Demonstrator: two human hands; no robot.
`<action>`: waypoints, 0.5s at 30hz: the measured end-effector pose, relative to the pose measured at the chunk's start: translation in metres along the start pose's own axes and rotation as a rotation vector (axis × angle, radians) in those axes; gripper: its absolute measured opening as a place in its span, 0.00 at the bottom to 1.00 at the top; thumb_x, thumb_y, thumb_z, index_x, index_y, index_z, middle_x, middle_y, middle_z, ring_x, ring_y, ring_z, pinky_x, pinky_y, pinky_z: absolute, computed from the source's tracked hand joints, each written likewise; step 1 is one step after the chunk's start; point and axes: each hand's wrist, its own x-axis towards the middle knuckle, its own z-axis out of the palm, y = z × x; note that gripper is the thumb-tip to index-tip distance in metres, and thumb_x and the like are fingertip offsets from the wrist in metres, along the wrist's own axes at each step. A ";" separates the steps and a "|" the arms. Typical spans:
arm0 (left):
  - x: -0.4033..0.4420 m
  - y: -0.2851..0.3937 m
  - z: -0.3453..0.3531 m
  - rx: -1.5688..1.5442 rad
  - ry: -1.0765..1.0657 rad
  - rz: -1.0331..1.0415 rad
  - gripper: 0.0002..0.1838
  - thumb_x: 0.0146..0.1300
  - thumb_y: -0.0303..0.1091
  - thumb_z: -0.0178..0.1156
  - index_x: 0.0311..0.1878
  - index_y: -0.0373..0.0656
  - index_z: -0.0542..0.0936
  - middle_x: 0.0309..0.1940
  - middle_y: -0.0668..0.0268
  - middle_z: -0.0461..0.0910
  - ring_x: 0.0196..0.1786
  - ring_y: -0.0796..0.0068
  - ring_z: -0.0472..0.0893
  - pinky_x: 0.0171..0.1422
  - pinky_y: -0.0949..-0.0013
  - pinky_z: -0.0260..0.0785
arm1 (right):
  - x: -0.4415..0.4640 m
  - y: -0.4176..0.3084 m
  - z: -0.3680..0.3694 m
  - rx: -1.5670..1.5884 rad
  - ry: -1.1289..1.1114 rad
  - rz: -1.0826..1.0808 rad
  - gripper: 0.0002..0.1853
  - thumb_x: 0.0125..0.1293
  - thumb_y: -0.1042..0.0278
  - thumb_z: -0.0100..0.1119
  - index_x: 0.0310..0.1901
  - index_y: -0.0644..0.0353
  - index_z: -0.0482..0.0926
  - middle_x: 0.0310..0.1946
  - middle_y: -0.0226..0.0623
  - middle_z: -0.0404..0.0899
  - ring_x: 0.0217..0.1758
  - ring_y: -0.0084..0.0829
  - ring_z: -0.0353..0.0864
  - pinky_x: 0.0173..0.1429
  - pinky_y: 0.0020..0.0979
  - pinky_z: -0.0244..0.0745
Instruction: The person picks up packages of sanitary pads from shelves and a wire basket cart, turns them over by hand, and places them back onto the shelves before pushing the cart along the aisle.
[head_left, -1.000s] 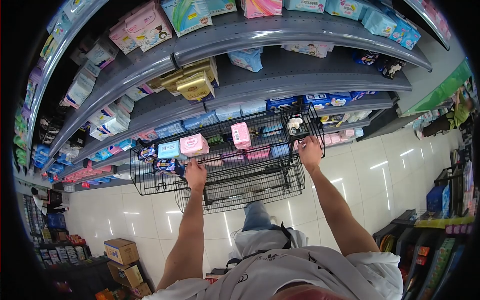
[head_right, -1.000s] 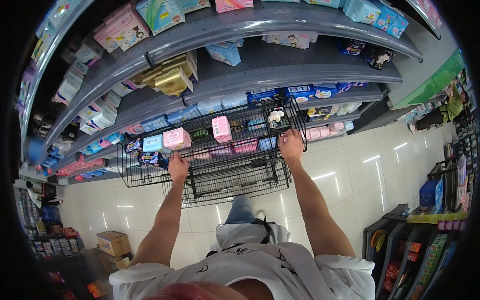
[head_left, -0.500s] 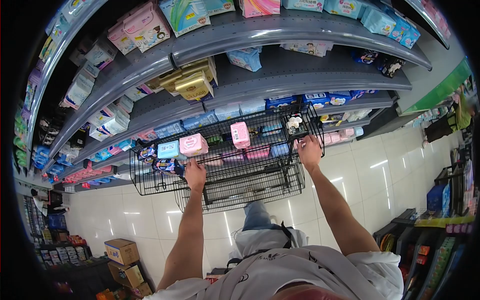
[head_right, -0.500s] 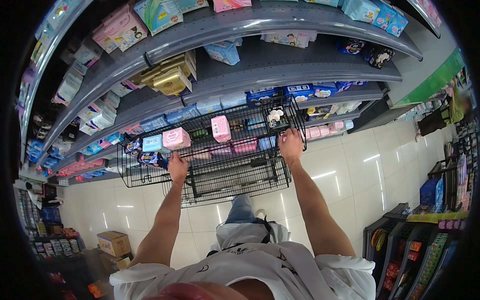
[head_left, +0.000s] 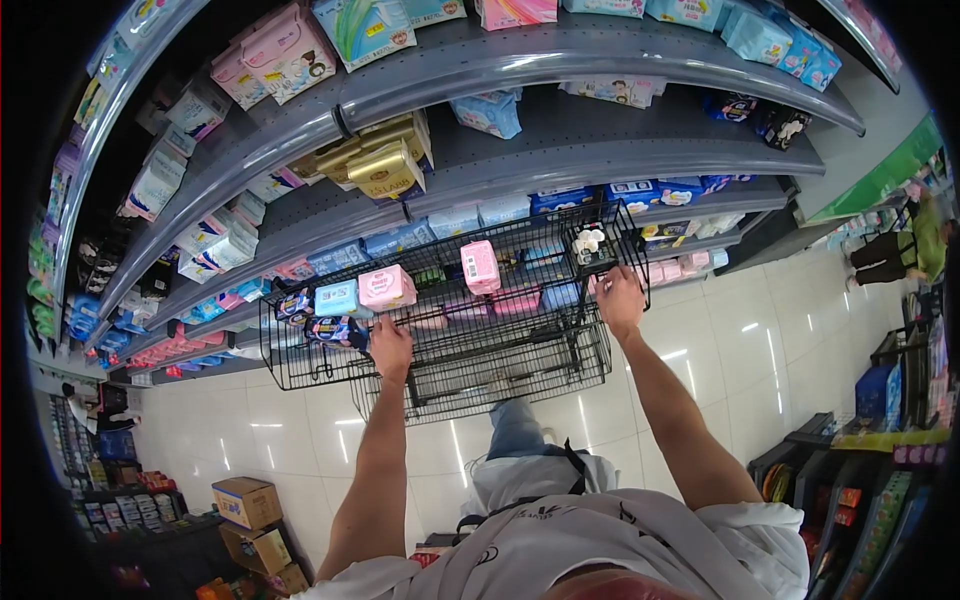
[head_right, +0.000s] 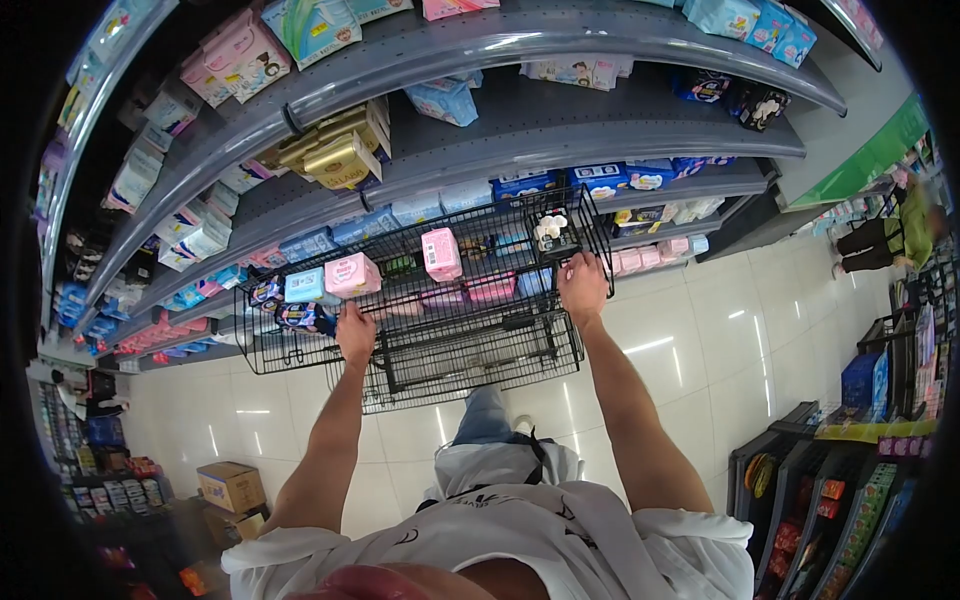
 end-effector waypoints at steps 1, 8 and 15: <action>-0.001 0.001 -0.001 -0.003 0.002 0.000 0.08 0.56 0.31 0.58 0.36 0.42 0.70 0.35 0.55 0.77 0.43 0.49 0.78 0.45 0.48 0.72 | 0.000 0.000 -0.001 0.007 0.011 -0.011 0.06 0.58 0.66 0.57 0.32 0.59 0.75 0.41 0.37 0.78 0.49 0.41 0.77 0.46 0.45 0.78; 0.001 0.000 0.002 0.002 0.012 0.013 0.08 0.56 0.31 0.57 0.36 0.41 0.70 0.35 0.55 0.76 0.43 0.49 0.78 0.45 0.48 0.72 | 0.001 0.004 0.005 0.009 0.033 0.000 0.05 0.56 0.67 0.60 0.32 0.57 0.76 0.44 0.37 0.78 0.50 0.42 0.77 0.47 0.45 0.78; 0.000 -0.001 0.002 0.021 0.004 -0.001 0.07 0.56 0.31 0.56 0.36 0.41 0.70 0.35 0.55 0.76 0.42 0.49 0.79 0.44 0.48 0.72 | 0.001 0.003 0.005 0.011 0.033 0.014 0.06 0.56 0.67 0.60 0.32 0.57 0.75 0.42 0.37 0.78 0.49 0.41 0.77 0.45 0.45 0.78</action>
